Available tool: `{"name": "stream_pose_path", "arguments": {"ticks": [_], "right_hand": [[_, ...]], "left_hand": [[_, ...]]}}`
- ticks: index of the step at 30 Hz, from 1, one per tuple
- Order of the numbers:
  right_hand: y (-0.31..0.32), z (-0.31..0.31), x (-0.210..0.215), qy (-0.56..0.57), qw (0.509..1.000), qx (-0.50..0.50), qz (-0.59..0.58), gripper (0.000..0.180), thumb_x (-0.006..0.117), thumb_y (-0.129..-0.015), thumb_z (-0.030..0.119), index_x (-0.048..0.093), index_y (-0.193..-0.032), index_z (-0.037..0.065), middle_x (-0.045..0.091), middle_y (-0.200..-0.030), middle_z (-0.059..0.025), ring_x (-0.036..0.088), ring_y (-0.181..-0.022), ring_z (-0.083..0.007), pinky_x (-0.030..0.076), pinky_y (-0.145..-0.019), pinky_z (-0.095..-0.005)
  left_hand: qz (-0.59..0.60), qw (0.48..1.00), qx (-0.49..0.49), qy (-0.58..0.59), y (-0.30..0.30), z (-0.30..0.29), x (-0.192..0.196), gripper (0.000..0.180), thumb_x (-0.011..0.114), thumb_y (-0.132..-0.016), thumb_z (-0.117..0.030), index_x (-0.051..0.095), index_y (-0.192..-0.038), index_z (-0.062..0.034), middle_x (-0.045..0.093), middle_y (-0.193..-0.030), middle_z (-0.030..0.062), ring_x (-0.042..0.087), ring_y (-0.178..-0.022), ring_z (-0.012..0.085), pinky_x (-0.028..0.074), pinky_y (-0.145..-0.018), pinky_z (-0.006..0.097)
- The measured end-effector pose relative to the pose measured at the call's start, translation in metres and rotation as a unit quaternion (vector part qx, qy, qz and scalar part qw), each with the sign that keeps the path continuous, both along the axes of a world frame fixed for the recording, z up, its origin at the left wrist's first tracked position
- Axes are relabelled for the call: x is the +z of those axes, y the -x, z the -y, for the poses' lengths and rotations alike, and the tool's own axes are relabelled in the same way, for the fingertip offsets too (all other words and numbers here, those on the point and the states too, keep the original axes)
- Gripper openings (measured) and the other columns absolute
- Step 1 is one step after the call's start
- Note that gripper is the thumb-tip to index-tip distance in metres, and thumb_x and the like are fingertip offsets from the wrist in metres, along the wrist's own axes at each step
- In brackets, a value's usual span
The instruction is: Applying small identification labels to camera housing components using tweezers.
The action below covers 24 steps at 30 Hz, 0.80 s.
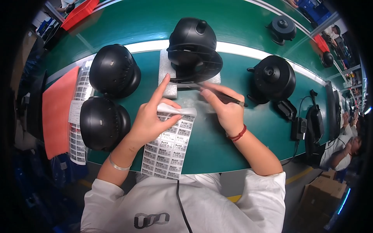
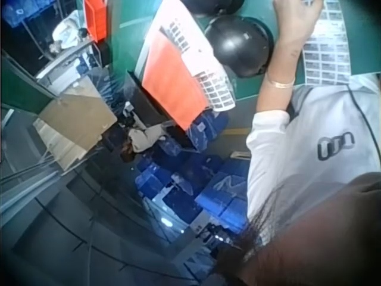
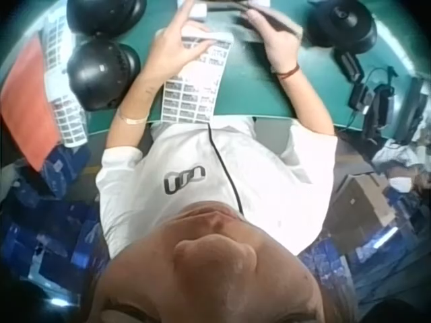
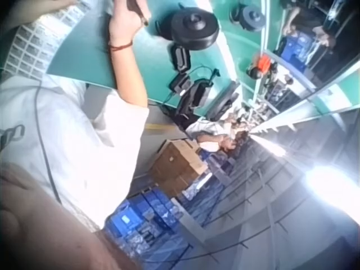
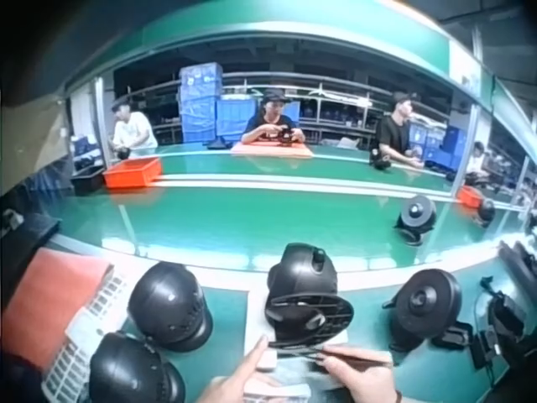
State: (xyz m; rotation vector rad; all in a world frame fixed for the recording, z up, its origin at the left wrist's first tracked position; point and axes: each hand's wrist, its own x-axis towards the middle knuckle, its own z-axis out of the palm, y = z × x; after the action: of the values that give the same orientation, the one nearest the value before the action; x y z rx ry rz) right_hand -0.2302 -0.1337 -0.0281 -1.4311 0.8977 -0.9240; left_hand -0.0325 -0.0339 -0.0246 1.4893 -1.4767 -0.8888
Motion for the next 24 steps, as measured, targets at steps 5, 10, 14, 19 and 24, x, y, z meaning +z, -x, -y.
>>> {"name": "stream_pose_path", "arguments": {"ticks": [5, 10, 14, 19, 24], "right_hand": [[-0.003, 0.007, -0.010, 0.440, 0.893, -0.047, -0.083, 0.022, 0.073, -0.075, -0.006, 0.070, -0.097, -0.004, 0.072, -0.086, -0.0150, 0.070, -0.077, -0.0224, 0.054, -0.069, -0.0284], [-0.014, -0.002, -0.002, 0.590, 0.792, 0.015, -0.155, 0.024, 0.077, -0.067, -0.002, 0.069, -0.090, 0.001, 0.071, -0.087, -0.0112, 0.069, -0.075, -0.0250, 0.056, -0.066, -0.0302], [-0.001, -0.003, 0.027, 0.469, 0.878, 0.037, -0.094, 0.010, 0.058, -0.074, -0.004, 0.066, -0.079, -0.007, 0.069, -0.093, -0.0189, 0.069, -0.083, -0.0275, 0.056, -0.072, -0.0345], [-0.009, 0.027, 0.087, 0.345, 0.937, -0.047, 0.010, 0.025, 0.050, -0.081, -0.005, 0.052, -0.106, -0.002, 0.057, -0.083, -0.0095, 0.054, -0.077, -0.0105, 0.046, -0.066, -0.0256], [-0.033, 0.064, 0.134, 0.392, 0.800, 0.203, -0.407, 0.024, 0.073, -0.079, 0.023, 0.065, -0.091, 0.004, 0.060, -0.064, -0.0181, 0.059, -0.061, -0.0368, 0.044, -0.056, -0.0398]], "left_hand": [[0.016, 1.000, -0.004, 0.002, 0.001, 0.000, 0.000, 0.098, 0.077, -0.077, -0.007, 0.017, -0.155, -0.0125, 0.072, -0.093, 0.0069, 0.070, -0.089, 0.0212, 0.050, -0.087, 0.030], [0.002, 1.000, 0.000, -0.007, 0.000, -0.002, 0.001, 0.098, 0.077, -0.077, -0.008, 0.017, -0.155, -0.0129, 0.072, -0.093, 0.0071, 0.070, -0.091, 0.0224, 0.050, -0.087, 0.031], [-0.053, 0.998, 0.026, -0.015, 0.001, -0.005, -0.004, 0.100, 0.077, -0.076, -0.009, 0.015, -0.154, -0.0114, 0.072, -0.094, 0.0079, 0.069, -0.093, 0.0224, 0.050, -0.087, 0.032], [-0.042, 0.998, 0.005, -0.040, 0.000, -0.004, -0.006, 0.098, 0.077, -0.076, -0.013, 0.016, -0.153, -0.0053, 0.072, -0.097, 0.0089, 0.070, -0.085, 0.0224, 0.052, -0.080, 0.030], [-0.032, 0.997, -0.013, -0.062, -0.003, -0.004, -0.004, 0.098, 0.075, -0.076, -0.015, 0.014, -0.153, -0.0043, 0.072, -0.095, 0.0108, 0.070, -0.081, 0.0297, 0.054, -0.077, 0.037]]}}
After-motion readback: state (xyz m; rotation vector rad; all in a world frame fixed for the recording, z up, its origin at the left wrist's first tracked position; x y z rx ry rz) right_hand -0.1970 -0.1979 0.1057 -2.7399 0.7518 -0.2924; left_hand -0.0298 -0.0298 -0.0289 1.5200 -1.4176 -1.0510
